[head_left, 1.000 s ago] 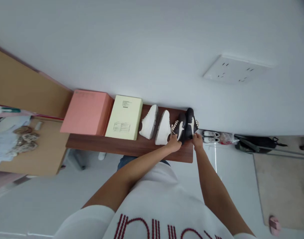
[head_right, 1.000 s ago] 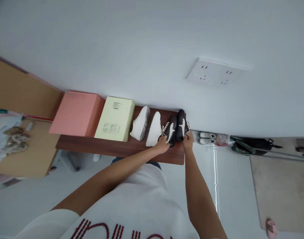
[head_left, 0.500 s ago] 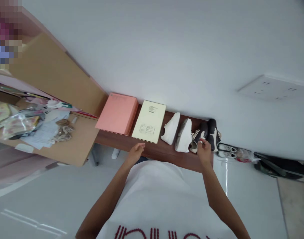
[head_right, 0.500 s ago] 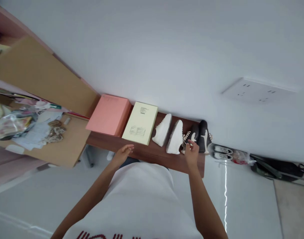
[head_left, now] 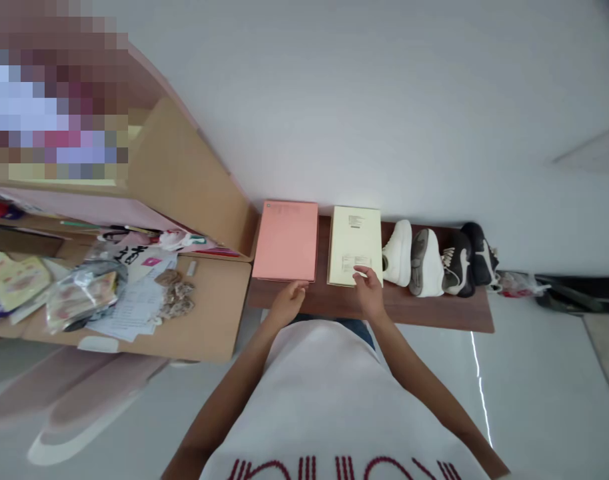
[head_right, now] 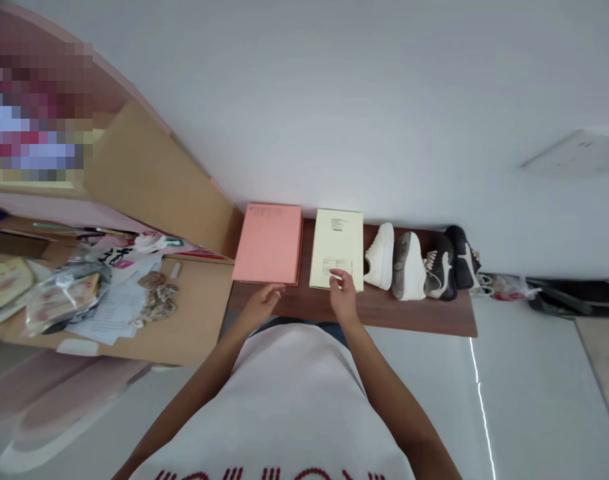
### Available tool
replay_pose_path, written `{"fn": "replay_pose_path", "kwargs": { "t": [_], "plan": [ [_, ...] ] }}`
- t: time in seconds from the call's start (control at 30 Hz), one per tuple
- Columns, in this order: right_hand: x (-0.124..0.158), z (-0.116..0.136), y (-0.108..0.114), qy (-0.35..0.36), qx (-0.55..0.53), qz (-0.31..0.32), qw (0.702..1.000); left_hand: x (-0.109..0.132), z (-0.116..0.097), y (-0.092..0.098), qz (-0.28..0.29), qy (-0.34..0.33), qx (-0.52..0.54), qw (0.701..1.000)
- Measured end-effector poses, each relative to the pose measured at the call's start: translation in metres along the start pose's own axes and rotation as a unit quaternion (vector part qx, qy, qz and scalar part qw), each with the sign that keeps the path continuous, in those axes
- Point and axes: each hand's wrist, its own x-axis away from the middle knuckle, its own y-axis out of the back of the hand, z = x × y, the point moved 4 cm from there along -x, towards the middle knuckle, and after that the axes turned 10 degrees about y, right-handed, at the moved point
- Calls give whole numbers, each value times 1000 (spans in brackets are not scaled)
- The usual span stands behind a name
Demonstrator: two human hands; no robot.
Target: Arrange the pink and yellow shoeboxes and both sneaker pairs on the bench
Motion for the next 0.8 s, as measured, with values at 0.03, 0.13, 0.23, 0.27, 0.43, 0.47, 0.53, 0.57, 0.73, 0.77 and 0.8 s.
{"fn": "replay_pose_path", "kwargs": {
  "t": [0.03,0.13,0.23,0.27,0.43,0.47,0.53,0.57,0.73,0.77,0.8],
  "plan": [
    [9,2,-13,-18,-3,-3,1000,0,7,13,-9,1,-8,1000],
    [28,7,-49,-59,-34,2,998,-5,29,52,-45,2,-18,999],
    [34,9,-81,-67,-67,21,995,-18,44,87,-76,-9,-16,997],
    [33,10,-89,-69,-75,24,995,-25,47,96,-84,-13,-15,996],
    [16,10,-120,-72,-66,46,994,-60,47,121,-104,-25,12,994],
    [12,8,-124,-78,-58,51,994,-67,47,123,-111,-27,23,993],
    [3,2,-130,-88,-39,51,994,-81,48,126,-132,-24,44,990],
    [-2,-1,-133,-88,-28,48,995,-88,51,127,-140,-15,55,988],
    [-23,-17,-142,-111,20,37,993,-123,70,130,-130,31,120,984],
    [-26,-20,-143,-123,23,38,991,-129,73,131,-128,36,134,982],
    [-29,-22,-144,-134,23,39,990,-134,76,132,-128,41,144,980]
  ]
}}
